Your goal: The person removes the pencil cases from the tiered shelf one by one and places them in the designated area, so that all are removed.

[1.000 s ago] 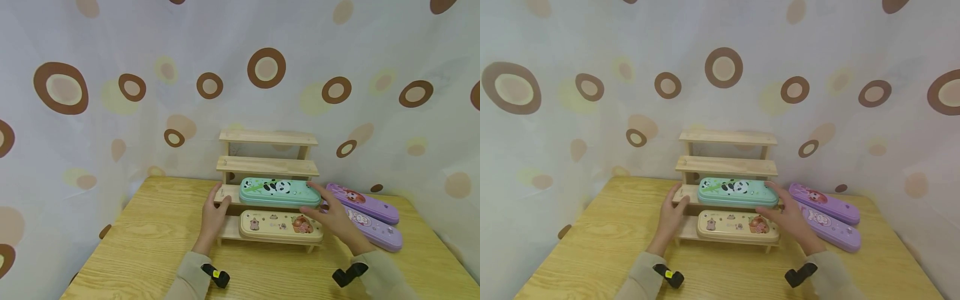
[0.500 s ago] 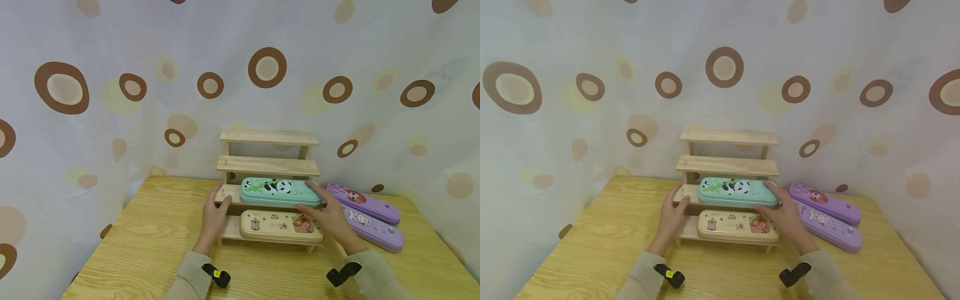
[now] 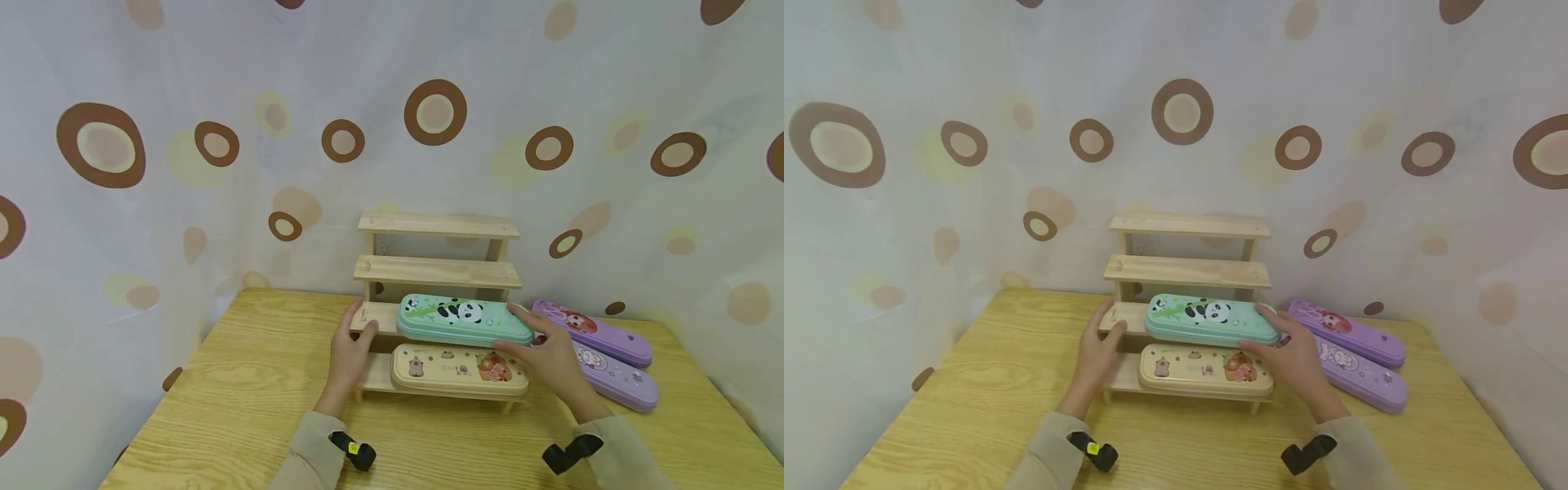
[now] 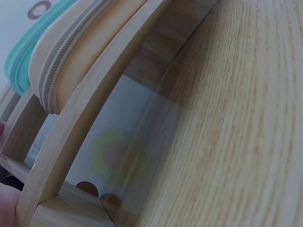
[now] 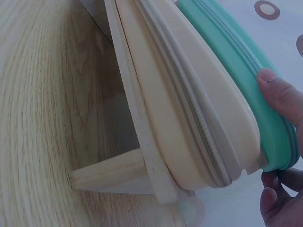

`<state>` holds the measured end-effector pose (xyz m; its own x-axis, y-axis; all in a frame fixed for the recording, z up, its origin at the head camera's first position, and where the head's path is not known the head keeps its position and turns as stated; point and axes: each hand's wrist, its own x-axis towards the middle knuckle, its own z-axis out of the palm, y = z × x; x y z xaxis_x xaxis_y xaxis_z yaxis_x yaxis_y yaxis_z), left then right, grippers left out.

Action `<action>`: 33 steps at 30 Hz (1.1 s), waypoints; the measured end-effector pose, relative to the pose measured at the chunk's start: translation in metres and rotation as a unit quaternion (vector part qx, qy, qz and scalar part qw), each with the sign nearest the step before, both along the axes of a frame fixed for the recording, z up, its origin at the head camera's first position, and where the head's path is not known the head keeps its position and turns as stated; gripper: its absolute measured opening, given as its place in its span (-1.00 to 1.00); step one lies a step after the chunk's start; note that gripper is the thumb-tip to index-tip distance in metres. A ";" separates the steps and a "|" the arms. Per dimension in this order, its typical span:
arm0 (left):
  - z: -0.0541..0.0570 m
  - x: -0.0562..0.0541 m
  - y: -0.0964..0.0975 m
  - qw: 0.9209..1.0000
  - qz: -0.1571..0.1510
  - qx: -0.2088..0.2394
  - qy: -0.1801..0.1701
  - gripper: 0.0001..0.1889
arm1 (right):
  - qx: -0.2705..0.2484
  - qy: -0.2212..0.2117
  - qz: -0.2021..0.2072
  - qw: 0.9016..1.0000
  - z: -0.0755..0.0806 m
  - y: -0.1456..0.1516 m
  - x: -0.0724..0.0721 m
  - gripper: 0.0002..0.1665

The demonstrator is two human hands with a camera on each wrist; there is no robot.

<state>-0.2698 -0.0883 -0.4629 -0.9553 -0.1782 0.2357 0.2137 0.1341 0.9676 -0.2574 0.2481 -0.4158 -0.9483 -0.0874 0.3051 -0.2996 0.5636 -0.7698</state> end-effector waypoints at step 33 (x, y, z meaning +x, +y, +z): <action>-0.002 0.001 0.000 1.000 -0.003 -0.003 -0.001 -0.43 | 0.008 0.000 -0.085 0.996 0.000 0.059 0.040 -0.12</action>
